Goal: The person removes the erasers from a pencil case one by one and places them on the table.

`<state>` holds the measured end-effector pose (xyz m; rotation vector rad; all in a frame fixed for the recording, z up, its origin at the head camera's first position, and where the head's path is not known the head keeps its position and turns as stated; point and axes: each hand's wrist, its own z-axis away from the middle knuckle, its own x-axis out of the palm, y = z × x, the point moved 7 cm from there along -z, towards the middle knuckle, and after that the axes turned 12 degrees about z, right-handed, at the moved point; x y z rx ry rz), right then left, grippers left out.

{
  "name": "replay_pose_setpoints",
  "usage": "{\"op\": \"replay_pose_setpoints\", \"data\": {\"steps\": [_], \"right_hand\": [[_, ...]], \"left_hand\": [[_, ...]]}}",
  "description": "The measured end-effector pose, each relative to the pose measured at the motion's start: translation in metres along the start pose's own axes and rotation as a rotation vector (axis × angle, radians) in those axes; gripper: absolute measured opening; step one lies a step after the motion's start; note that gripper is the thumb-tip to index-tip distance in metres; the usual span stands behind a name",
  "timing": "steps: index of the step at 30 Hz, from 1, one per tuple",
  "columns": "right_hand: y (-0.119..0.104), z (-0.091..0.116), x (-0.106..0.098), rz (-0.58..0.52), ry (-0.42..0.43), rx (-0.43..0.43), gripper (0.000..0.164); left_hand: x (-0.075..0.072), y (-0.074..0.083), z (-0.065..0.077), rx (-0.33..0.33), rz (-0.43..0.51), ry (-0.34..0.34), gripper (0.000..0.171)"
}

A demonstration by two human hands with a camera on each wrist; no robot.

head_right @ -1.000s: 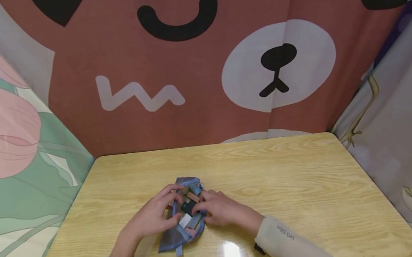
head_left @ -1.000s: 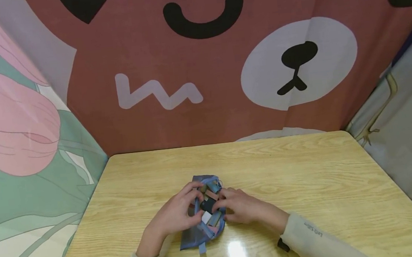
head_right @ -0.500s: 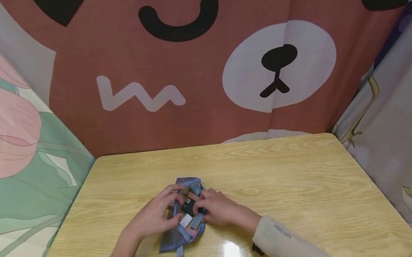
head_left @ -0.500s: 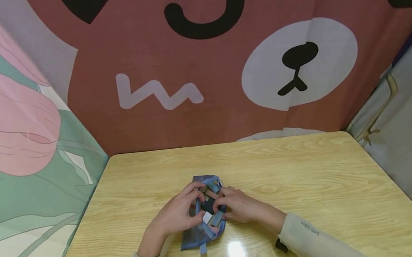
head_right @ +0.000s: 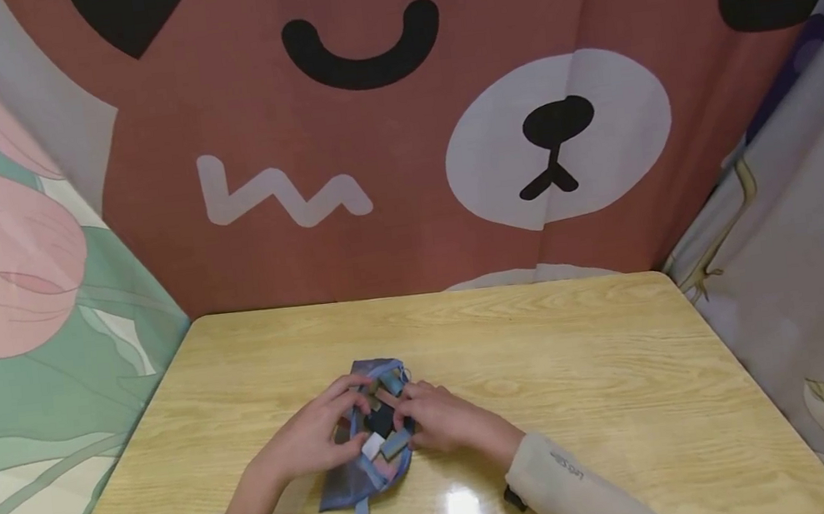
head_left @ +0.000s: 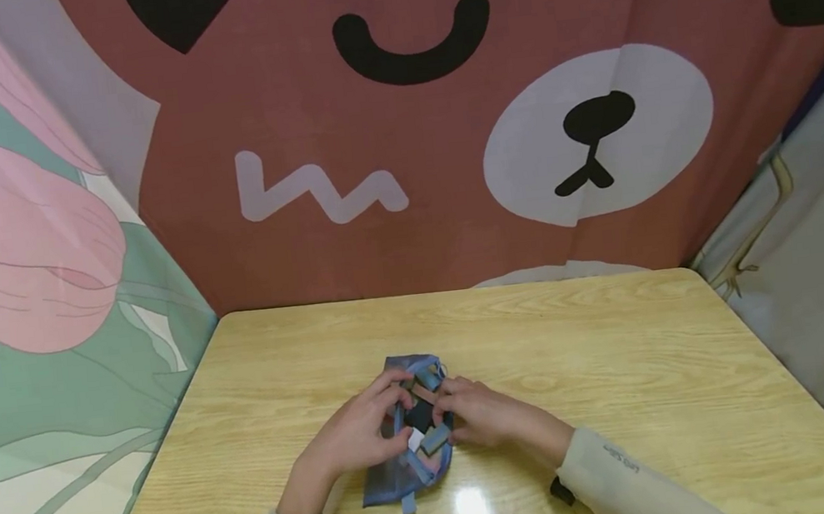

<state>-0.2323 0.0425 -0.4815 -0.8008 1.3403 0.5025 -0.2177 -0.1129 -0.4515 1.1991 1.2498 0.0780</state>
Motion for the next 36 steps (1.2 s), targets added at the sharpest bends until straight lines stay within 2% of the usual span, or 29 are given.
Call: {"op": "replay_pose_setpoints", "data": {"steps": [5, 12, 18, 23, 30, 36], "right_hand": [[0.001, 0.001, 0.0, -0.007, 0.006, -0.012, 0.018], [0.009, 0.006, 0.0, -0.063, 0.015, -0.01, 0.016], [0.01, 0.011, -0.005, -0.027, 0.082, -0.03, 0.017], [0.015, 0.017, -0.01, -0.033, 0.116, 0.004, 0.019], [0.024, 0.024, -0.014, -0.084, 0.122, 0.049, 0.02], [0.036, 0.033, -0.018, -0.111, 0.136, 0.08, 0.021]], "left_hand": [[0.001, 0.001, 0.0, -0.009, 0.015, -0.009, 0.023], [0.006, 0.001, -0.002, 0.009, -0.023, -0.008, 0.022], [0.005, 0.003, -0.003, 0.003, -0.038, 0.007, 0.023], [0.004, 0.004, -0.003, 0.006, -0.045, 0.008, 0.022], [0.006, 0.004, -0.003, 0.021, -0.067, 0.009, 0.022], [0.007, 0.003, -0.002, 0.0, -0.069, 0.003, 0.019]]}}
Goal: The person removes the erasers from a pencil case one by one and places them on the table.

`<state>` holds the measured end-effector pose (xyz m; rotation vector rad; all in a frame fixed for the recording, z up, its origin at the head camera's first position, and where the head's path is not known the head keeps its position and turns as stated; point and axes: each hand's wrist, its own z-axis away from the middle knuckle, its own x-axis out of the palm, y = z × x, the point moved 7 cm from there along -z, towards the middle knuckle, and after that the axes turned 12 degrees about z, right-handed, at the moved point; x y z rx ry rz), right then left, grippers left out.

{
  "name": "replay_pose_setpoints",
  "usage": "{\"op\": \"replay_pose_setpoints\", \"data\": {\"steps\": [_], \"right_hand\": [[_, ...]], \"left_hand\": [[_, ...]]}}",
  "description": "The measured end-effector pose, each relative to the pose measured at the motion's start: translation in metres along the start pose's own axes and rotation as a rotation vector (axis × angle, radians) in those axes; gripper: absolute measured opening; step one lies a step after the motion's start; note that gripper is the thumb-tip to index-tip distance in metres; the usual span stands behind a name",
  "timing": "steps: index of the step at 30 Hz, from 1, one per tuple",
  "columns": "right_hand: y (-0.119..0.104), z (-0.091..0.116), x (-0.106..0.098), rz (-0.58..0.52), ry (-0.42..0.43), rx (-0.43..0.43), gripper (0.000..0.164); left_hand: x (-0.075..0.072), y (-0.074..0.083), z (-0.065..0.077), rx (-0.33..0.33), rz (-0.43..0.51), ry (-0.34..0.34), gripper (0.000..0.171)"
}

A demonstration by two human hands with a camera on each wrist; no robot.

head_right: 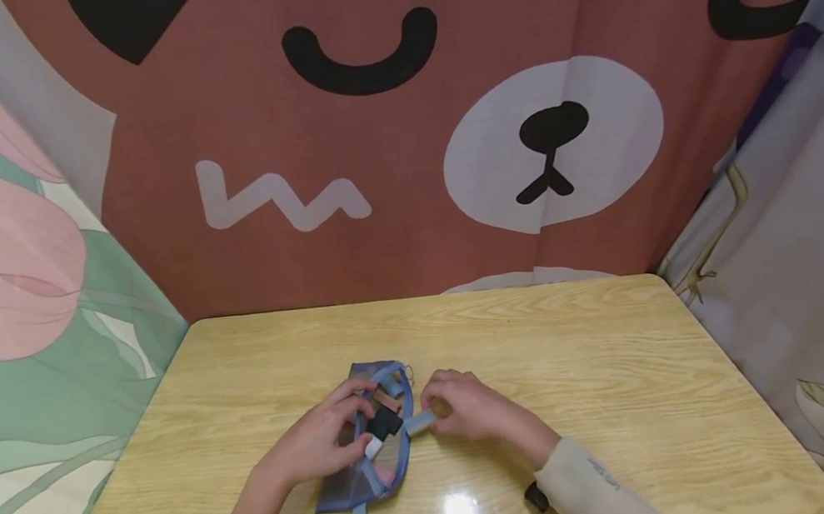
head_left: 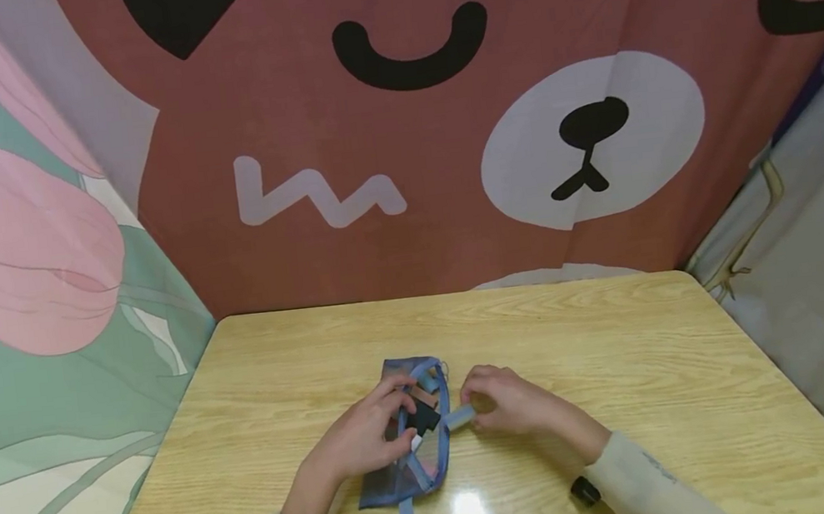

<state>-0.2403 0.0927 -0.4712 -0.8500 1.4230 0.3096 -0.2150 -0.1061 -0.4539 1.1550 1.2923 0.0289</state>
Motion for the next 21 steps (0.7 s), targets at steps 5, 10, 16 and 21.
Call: {"op": "replay_pose_setpoints", "data": {"steps": [5, 10, 16, 21], "right_hand": [[0.013, 0.008, -0.006, -0.02, 0.022, 0.03, 0.02], [0.023, 0.016, -0.013, -0.034, 0.04, 0.054, 0.021], [0.031, 0.023, -0.018, -0.021, 0.06, 0.064, 0.021], [0.037, 0.028, -0.019, -0.032, 0.059, 0.079, 0.02]], "left_hand": [[0.001, -0.001, -0.001, -0.004, 0.008, -0.008, 0.016], [0.002, -0.002, 0.0, -0.008, 0.011, -0.011, 0.014], [0.001, -0.001, 0.001, -0.012, 0.008, -0.005, 0.017], [0.002, -0.002, 0.0, -0.009, 0.007, -0.004, 0.018]]}}
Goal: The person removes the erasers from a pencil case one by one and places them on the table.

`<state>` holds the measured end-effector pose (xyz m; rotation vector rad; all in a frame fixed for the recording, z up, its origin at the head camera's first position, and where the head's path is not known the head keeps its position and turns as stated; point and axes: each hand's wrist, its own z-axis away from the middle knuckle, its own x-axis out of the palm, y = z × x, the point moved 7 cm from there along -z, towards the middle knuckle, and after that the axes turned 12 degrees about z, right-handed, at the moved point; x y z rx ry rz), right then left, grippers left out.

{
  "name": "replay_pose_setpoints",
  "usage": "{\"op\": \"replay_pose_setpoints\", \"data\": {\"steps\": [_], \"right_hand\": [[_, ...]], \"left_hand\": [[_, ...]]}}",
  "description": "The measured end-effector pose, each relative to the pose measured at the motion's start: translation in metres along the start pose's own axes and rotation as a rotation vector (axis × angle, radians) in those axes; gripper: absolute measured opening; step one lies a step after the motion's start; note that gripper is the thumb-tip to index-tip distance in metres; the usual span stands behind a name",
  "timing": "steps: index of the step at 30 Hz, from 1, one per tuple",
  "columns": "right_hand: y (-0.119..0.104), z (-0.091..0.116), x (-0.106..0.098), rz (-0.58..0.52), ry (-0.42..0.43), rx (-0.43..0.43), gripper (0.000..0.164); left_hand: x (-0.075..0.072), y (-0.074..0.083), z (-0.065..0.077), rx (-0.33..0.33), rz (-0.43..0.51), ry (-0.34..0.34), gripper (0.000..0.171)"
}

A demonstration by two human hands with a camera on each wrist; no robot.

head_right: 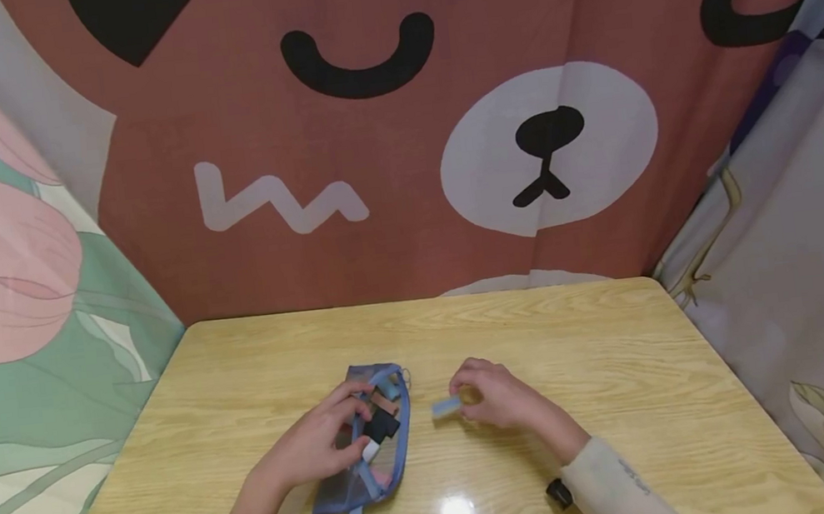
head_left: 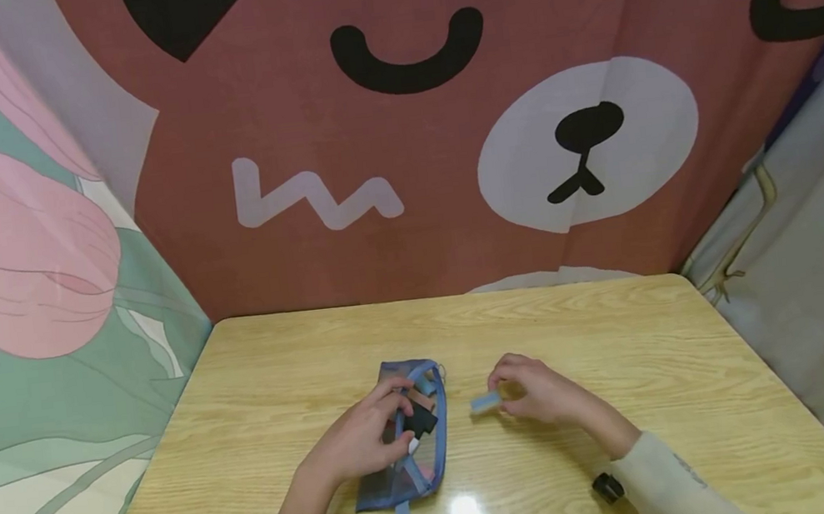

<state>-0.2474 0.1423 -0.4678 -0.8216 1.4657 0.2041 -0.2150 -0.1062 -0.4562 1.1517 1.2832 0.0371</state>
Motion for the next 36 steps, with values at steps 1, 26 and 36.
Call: {"op": "replay_pose_setpoints", "data": {"steps": [1, 26, 36], "right_hand": [[0.001, 0.001, 0.0, -0.001, 0.001, 0.002, 0.02], [0.036, 0.024, -0.018, 0.038, 0.053, 0.064, 0.021], [0.052, 0.032, -0.024, 0.038, 0.081, 0.091, 0.02]], "left_hand": [[0.0, 0.0, 0.0, 0.001, 0.0, 0.0, 0.018], [0.001, -0.001, 0.0, 0.021, -0.004, 0.018, 0.015], [0.001, 0.001, 0.0, 0.021, 0.005, 0.015, 0.016]]}}
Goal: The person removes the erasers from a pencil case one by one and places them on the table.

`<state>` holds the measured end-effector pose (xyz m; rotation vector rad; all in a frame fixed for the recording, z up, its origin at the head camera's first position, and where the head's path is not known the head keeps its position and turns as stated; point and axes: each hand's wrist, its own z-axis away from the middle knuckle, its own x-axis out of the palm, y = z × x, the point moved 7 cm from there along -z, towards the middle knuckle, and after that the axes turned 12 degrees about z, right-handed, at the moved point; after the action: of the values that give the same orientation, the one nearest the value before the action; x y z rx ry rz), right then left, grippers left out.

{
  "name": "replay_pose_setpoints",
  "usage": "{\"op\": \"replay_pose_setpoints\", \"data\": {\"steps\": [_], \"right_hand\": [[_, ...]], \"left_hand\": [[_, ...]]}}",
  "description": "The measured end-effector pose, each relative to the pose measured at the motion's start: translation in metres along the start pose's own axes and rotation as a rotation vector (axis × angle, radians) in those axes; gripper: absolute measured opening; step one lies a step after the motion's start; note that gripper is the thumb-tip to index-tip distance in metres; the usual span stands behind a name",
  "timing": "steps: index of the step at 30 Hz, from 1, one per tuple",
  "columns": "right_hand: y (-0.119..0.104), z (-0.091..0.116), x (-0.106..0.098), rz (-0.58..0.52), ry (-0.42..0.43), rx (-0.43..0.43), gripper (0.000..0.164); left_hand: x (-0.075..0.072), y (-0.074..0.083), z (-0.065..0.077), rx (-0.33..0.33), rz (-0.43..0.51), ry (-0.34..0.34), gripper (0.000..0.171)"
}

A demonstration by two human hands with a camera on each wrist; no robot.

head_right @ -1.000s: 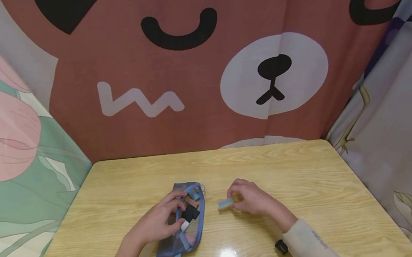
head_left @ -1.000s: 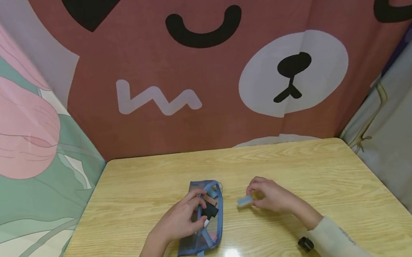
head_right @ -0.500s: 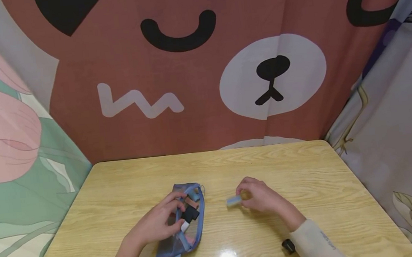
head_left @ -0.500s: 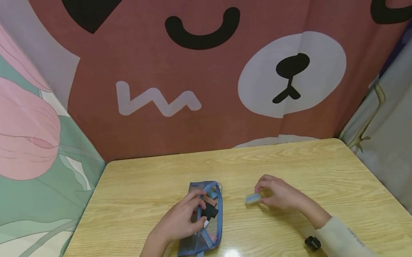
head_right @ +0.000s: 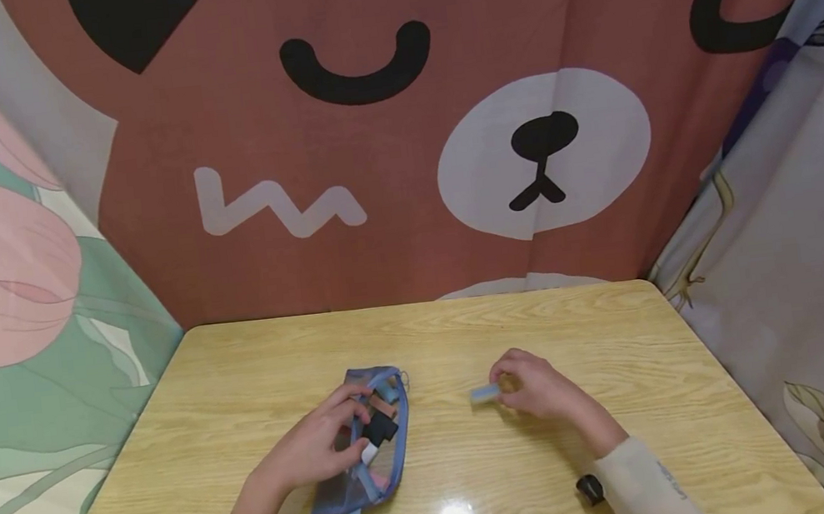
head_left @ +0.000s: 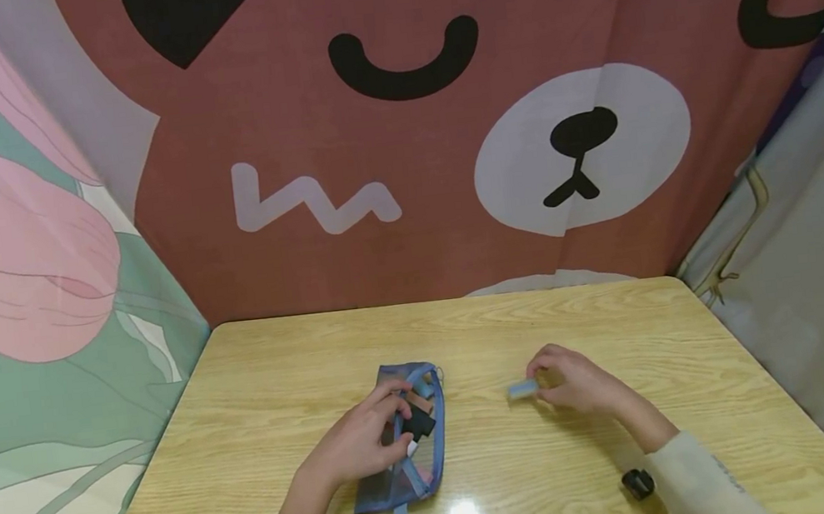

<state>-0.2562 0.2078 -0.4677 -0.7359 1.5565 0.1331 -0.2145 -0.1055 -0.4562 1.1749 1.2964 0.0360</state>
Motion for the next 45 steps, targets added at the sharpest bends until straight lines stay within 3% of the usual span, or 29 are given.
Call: {"op": "replay_pose_setpoints", "data": {"steps": [22, 45], "right_hand": [[0.039, 0.011, -0.006, 0.002, -0.004, 0.116, 0.017], [0.05, 0.014, -0.006, 0.023, -0.007, 0.144, 0.017]], "left_hand": [[-0.001, -0.002, -0.001, -0.003, 0.006, 0.009, 0.016], [-0.001, -0.001, -0.002, 0.0, 0.016, 0.007, 0.014]]}}
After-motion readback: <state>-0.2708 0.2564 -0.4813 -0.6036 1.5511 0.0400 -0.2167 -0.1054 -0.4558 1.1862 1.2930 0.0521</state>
